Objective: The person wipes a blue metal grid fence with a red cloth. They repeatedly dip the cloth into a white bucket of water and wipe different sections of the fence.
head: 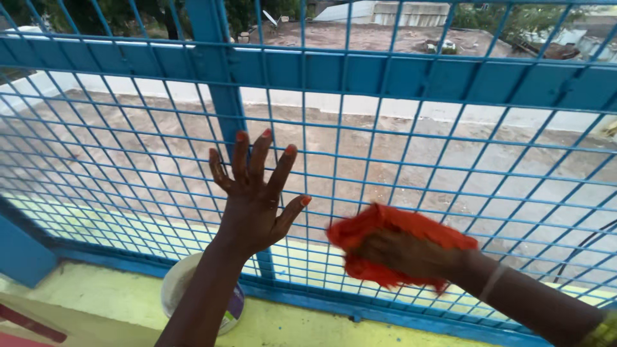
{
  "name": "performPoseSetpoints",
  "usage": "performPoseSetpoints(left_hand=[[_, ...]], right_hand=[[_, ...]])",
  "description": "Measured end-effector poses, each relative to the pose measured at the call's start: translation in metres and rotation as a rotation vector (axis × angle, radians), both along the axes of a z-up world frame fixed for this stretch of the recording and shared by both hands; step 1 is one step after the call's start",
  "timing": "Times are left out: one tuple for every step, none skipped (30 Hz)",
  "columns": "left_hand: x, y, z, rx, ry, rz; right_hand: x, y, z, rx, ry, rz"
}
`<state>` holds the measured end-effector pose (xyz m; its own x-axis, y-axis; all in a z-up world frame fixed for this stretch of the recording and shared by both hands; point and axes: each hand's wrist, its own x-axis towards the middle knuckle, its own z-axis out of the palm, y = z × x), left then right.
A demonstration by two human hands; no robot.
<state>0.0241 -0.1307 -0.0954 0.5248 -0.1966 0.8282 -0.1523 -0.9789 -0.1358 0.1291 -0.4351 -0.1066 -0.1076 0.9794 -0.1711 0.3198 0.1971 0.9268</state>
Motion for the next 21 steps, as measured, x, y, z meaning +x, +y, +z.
performPoseSetpoints(left_hand=[[-0.003, 0.002, 0.002, -0.02, 0.028, -0.035], [-0.007, 0.004, 0.005, -0.042, 0.05, -0.066], [-0.009, 0.006, 0.008, -0.064, 0.072, -0.097], [-0.011, 0.006, 0.01, -0.079, 0.083, -0.11], [-0.012, 0.007, 0.011, -0.094, 0.094, -0.124], [-0.014, 0.009, 0.012, -0.109, 0.111, -0.135], [-0.015, 0.01, 0.011, -0.115, 0.106, -0.14], [-0.015, 0.012, 0.01, -0.121, 0.106, -0.146], [-0.014, 0.014, 0.009, -0.127, 0.105, -0.151], [-0.014, 0.016, 0.009, -0.132, 0.108, -0.175], [-0.012, 0.018, 0.011, -0.137, 0.112, -0.199], [-0.012, 0.019, 0.009, -0.145, 0.122, -0.224], [-0.013, 0.02, 0.008, -0.139, 0.125, -0.216], [-0.013, 0.023, 0.009, -0.127, 0.121, -0.201], [-0.015, 0.024, 0.01, -0.115, 0.118, -0.186], [-0.017, 0.025, 0.01, -0.12, 0.119, -0.198], [-0.018, 0.025, 0.01, -0.126, 0.12, -0.211], [-0.019, 0.024, 0.011, -0.129, 0.121, -0.227], [-0.02, 0.024, 0.011, -0.125, 0.127, -0.221], [-0.02, 0.024, 0.013, -0.121, 0.123, -0.212], [-0.02, 0.024, 0.015, -0.116, 0.12, -0.204]], right_hand=[[-0.006, 0.013, 0.007, 0.116, 0.151, -0.012], [-0.012, 0.021, 0.018, 0.23, 0.296, -0.019], [-0.018, 0.03, 0.031, 0.343, 0.442, -0.025], [-0.022, 0.033, 0.045, 0.424, 0.561, -0.359], [-0.027, 0.035, 0.058, 0.491, 0.672, -0.7], [-0.03, 0.042, 0.065, 0.539, 0.782, -1.044], [-0.033, 0.049, 0.068, 0.767, 0.532, -0.726], [-0.035, 0.055, 0.066, 0.962, 0.278, -0.396], [-0.035, 0.062, 0.06, 1.123, 0.018, -0.054], [-0.034, 0.067, 0.051, 0.947, 0.247, -0.332], [-0.031, 0.074, 0.039, 0.751, 0.467, -0.601], [-0.029, 0.076, 0.021, 0.529, 0.685, -0.865], [-0.027, 0.076, 0.0, 0.581, 0.699, -0.661], [-0.022, 0.076, -0.018, 0.633, 0.706, -0.445], [-0.019, 0.073, -0.035, 0.68, 0.708, -0.228], [-0.014, 0.068, -0.051, 0.618, 0.653, -0.267], [-0.01, 0.062, -0.064, 0.556, 0.598, -0.305], [-0.011, 0.059, -0.079, 0.497, 0.541, -0.345], [-0.014, 0.056, -0.093, 0.357, 0.404, -0.304], [-0.018, 0.054, -0.104, 0.217, 0.259, -0.261], [-0.02, 0.057, -0.112, 0.078, 0.114, -0.219]])
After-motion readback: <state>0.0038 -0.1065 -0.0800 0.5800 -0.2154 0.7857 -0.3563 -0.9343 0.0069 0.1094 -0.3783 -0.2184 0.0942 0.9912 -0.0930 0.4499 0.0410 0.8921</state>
